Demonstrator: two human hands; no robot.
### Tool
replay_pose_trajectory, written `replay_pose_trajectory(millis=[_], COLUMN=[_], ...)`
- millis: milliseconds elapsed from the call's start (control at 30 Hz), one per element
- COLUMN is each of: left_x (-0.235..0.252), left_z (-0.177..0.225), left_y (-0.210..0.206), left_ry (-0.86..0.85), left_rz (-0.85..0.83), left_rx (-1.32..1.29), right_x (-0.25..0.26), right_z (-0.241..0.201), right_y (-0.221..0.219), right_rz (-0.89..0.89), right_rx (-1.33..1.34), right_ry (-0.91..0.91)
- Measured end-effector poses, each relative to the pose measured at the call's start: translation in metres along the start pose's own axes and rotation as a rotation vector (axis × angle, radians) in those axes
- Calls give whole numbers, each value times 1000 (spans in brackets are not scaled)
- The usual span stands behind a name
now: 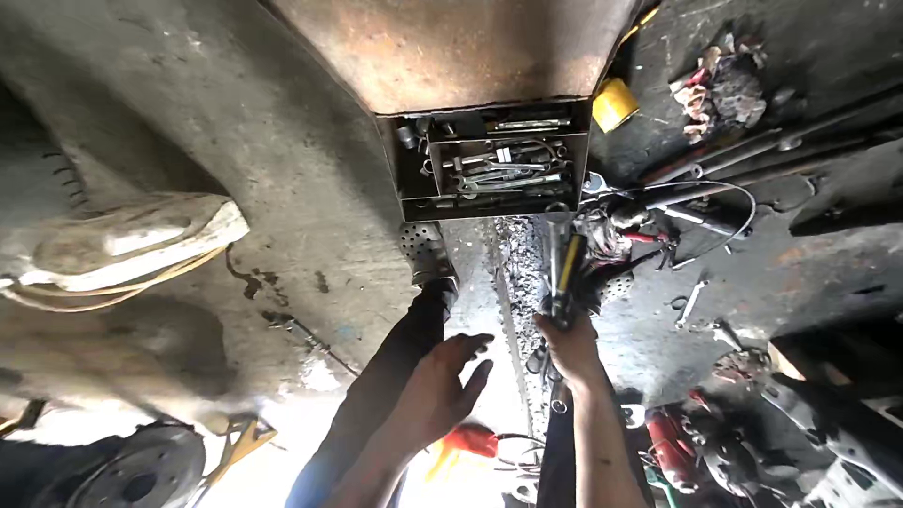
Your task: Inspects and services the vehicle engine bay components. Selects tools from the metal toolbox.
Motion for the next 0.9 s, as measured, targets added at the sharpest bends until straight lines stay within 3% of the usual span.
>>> replay_pose_trajectory(millis=[133, 333, 600, 767, 900], left_x=[17, 37, 40, 42, 44], left_z=[-37, -54, -64, -68, -70], left_y=[-22, -15, -9, -11, -10], left_ry=[270, 168, 210, 195, 188], left_rz=[-447, -69, -45, -27, -33], left_rx=[196, 45, -2, -30, -22], right_x=[19, 73, 118, 142, 164], right_z=[11, -28, -149, -196, -204], right_y=[-13, -26, -52, -64, -64], right_rz=[8, 68, 134, 107, 157], right_rx=[-206, -539, -1239, -1445, -1460], right_ry=[-34, -39, 108, 261, 361])
Point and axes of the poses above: each hand's wrist, its own x-axis towards the middle knuckle, its own y-axis out of the back of the hand, z = x × y, the point moved 5 cm from there along x, towards the middle knuckle, and after that the axes turned 7 degrees about -y, right-handed, at the moved point
